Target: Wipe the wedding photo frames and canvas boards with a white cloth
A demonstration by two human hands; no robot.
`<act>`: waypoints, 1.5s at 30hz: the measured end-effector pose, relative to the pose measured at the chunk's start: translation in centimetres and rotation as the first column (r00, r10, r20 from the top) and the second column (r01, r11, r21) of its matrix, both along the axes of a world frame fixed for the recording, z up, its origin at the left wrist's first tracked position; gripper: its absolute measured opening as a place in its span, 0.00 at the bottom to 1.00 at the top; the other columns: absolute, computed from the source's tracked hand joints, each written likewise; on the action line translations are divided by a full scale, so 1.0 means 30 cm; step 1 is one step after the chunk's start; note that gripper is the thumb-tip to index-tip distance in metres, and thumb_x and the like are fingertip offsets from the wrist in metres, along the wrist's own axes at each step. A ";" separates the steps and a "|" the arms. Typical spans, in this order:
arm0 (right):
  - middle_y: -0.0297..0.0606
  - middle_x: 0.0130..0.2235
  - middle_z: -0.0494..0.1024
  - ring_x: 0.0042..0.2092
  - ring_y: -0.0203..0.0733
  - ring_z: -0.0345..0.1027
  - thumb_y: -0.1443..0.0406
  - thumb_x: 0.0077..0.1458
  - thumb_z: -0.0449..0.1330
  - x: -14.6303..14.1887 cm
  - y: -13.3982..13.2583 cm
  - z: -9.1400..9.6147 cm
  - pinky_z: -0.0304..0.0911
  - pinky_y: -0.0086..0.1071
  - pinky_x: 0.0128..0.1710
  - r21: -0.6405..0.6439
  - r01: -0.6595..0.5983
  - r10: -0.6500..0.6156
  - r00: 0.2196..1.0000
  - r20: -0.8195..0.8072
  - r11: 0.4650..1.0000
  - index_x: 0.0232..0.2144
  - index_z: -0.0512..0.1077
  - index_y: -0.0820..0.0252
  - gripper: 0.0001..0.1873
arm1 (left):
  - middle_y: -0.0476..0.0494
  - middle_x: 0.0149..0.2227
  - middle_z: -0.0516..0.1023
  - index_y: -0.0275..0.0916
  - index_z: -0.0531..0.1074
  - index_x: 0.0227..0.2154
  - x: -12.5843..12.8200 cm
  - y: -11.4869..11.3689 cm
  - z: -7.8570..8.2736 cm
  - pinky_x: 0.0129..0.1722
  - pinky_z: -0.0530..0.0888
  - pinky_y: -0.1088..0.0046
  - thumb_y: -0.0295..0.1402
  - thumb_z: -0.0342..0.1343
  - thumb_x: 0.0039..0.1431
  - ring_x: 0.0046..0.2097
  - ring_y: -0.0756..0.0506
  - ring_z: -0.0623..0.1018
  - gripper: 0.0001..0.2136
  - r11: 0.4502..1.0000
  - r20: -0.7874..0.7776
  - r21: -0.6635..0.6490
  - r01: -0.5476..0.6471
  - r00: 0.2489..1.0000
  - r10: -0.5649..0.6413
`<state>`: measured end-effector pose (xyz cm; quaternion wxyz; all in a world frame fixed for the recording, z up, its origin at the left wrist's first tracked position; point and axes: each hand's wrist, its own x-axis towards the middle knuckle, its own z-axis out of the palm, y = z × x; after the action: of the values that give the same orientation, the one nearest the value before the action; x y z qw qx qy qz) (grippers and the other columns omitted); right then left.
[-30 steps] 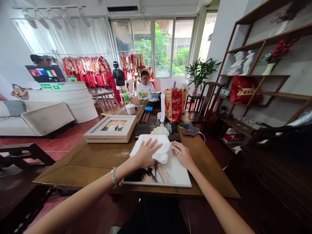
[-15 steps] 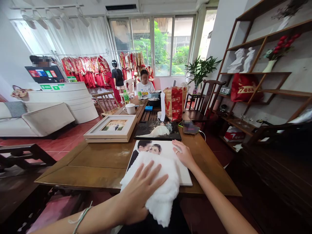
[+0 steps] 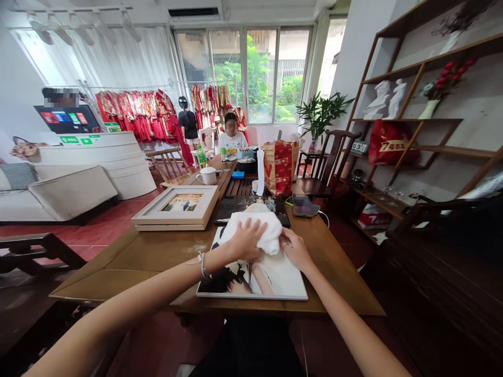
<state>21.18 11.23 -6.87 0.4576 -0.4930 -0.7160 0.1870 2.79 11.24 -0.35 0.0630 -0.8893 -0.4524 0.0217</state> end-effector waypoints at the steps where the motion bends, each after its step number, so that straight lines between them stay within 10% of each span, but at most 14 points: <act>1: 0.39 0.50 0.74 0.53 0.47 0.65 0.70 0.45 0.50 0.002 0.002 -0.003 0.59 0.42 0.52 -0.002 -0.003 0.003 1.000 -0.008 1.000 0.43 0.74 0.56 0.23 | 0.29 0.61 0.50 0.34 0.46 0.61 0.008 -0.026 -0.002 0.53 0.53 0.42 0.40 0.54 0.52 0.60 0.26 0.51 0.36 1.000 -0.005 0.001 -0.014 1.000 0.014; 11: 0.41 0.49 0.75 0.54 0.45 0.64 0.67 0.49 0.51 0.003 0.030 -0.035 0.56 0.45 0.56 -0.040 0.037 -0.039 0.998 -0.051 0.999 0.40 0.76 0.56 0.18 | 0.24 0.63 0.40 0.31 0.40 0.62 0.025 -0.509 -0.046 0.53 0.47 0.34 0.49 0.54 0.50 0.61 0.21 0.40 0.44 0.963 0.092 -0.138 0.231 0.971 -0.220; 19: 0.40 0.48 0.76 0.53 0.45 0.65 0.65 0.49 0.53 0.014 0.037 -0.035 0.56 0.45 0.56 -0.028 -0.015 0.013 0.998 -0.063 1.000 0.40 0.76 0.55 0.16 | 0.27 0.64 0.40 0.34 0.41 0.62 -0.002 -0.418 -0.040 0.54 0.44 0.37 0.45 0.53 0.50 0.62 0.24 0.38 0.41 0.977 0.074 -0.105 0.184 0.981 -0.177; 30: 0.41 0.49 0.75 0.53 0.45 0.65 0.67 0.50 0.52 -0.003 0.014 -0.022 0.56 0.45 0.55 -0.007 0.038 -0.038 0.999 -0.029 0.999 0.41 0.75 0.55 0.17 | 0.31 0.63 0.45 0.40 0.43 0.62 -0.046 -0.110 -0.003 0.53 0.48 0.39 0.41 0.54 0.50 0.62 0.26 0.44 0.39 0.985 0.057 -0.077 -0.155 0.986 0.160; 41: 0.42 0.50 0.74 0.54 0.45 0.64 0.68 0.50 0.50 -0.004 0.017 -0.029 0.55 0.46 0.57 -0.015 0.044 -0.044 0.999 -0.007 0.999 0.41 0.74 0.58 0.18 | 0.30 0.64 0.37 0.50 0.32 0.62 -0.045 -0.494 -0.174 0.47 0.36 0.27 0.53 0.58 0.40 0.60 0.18 0.33 0.51 0.997 0.087 -0.066 0.036 0.996 -0.030; 45: 0.42 0.49 0.74 0.54 0.45 0.64 0.69 0.50 0.50 -0.003 0.018 -0.027 0.55 0.46 0.57 -0.011 0.041 -0.041 0.999 0.001 0.999 0.41 0.74 0.58 0.18 | 0.31 0.64 0.39 0.52 0.34 0.62 -0.046 -0.476 -0.153 0.47 0.38 0.28 0.51 0.58 0.42 0.60 0.19 0.35 0.48 0.997 0.104 -0.075 0.003 0.995 0.005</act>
<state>21.09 11.76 -7.69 0.4584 -0.5102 -0.7047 0.1814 1.43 -3.05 -4.93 0.0058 -0.8907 -0.4545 -0.0075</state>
